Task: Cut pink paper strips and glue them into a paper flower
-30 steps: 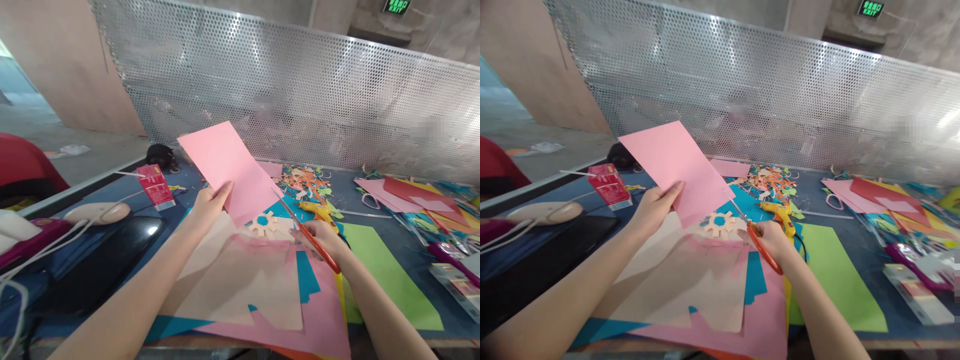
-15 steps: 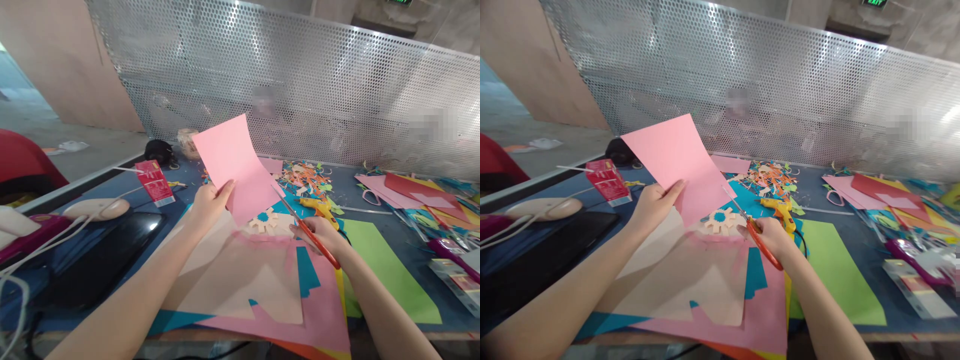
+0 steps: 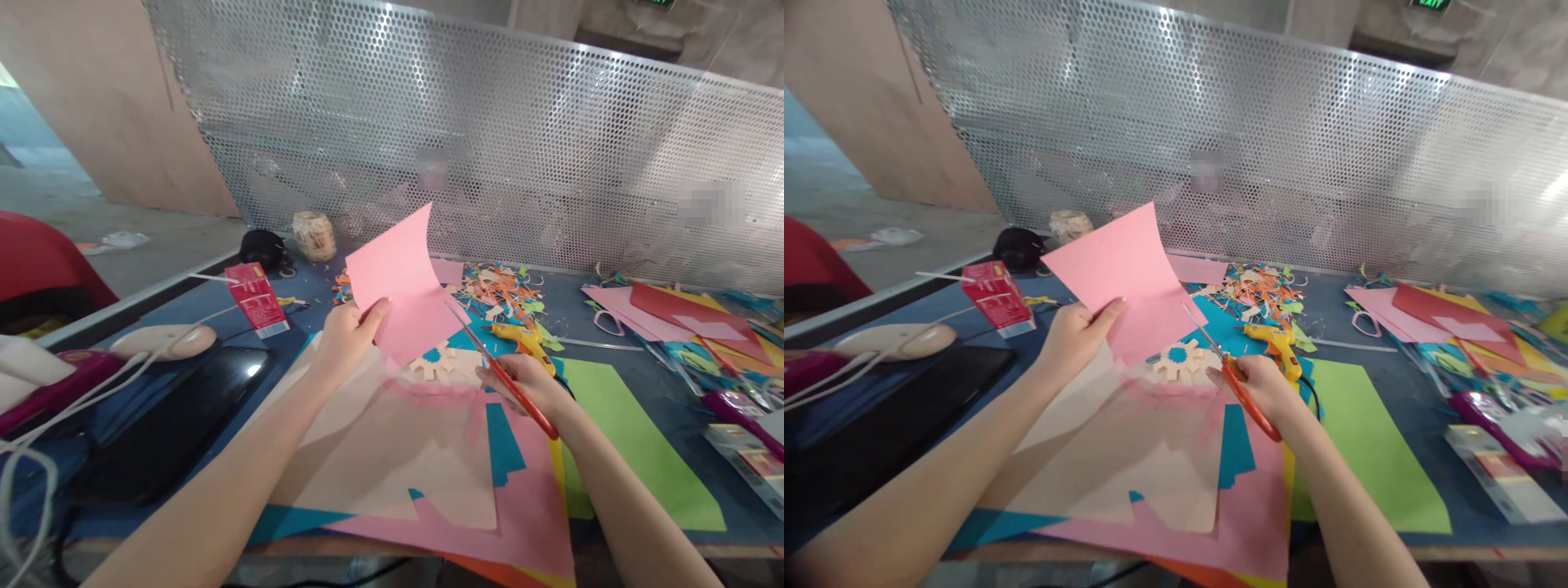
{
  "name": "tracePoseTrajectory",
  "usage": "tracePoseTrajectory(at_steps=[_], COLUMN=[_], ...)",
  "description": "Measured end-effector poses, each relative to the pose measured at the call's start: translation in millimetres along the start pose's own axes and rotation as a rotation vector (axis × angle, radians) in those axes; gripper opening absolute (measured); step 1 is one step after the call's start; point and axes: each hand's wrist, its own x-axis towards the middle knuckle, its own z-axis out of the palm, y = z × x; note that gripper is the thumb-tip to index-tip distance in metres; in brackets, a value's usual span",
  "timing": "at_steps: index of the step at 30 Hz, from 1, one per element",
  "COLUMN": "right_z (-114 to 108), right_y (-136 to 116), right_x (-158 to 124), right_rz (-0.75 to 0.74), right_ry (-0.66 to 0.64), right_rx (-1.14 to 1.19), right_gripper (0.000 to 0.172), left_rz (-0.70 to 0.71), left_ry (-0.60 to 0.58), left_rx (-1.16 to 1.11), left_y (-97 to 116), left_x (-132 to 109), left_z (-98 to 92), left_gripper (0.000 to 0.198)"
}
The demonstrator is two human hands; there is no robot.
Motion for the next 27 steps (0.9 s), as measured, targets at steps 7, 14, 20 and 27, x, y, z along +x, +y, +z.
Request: tracePoseTrajectory(at_steps=[7, 14, 20, 27], right_z=[0.4, -0.7, -0.7, -1.3], right_y=[0.7, -2.3, -2.2, -5.1], right_x=[0.1, -2.2, -2.1, -3.3], right_rz=[0.036, 0.081, 0.067, 0.071], right_ry=[-0.016, 0.001, -0.018, -0.016], right_rx=[0.000, 0.021, 0.013, -0.002], right_gripper=[0.046, 0.047, 0.047, 0.049], left_rz=[-0.075, -0.070, -0.056, -0.051], left_ry=[-0.017, -0.041, -0.047, -0.088], left_rx=[-0.102, -0.164, -0.159, -0.146], left_y=[0.0, -0.9, -2.5, -2.0], left_x=[-1.2, -1.0, -0.6, -0.1], left_z=[-0.4, 2.2, 3.3, 5.3], left_gripper=[0.045, 0.041, 0.043, 0.043])
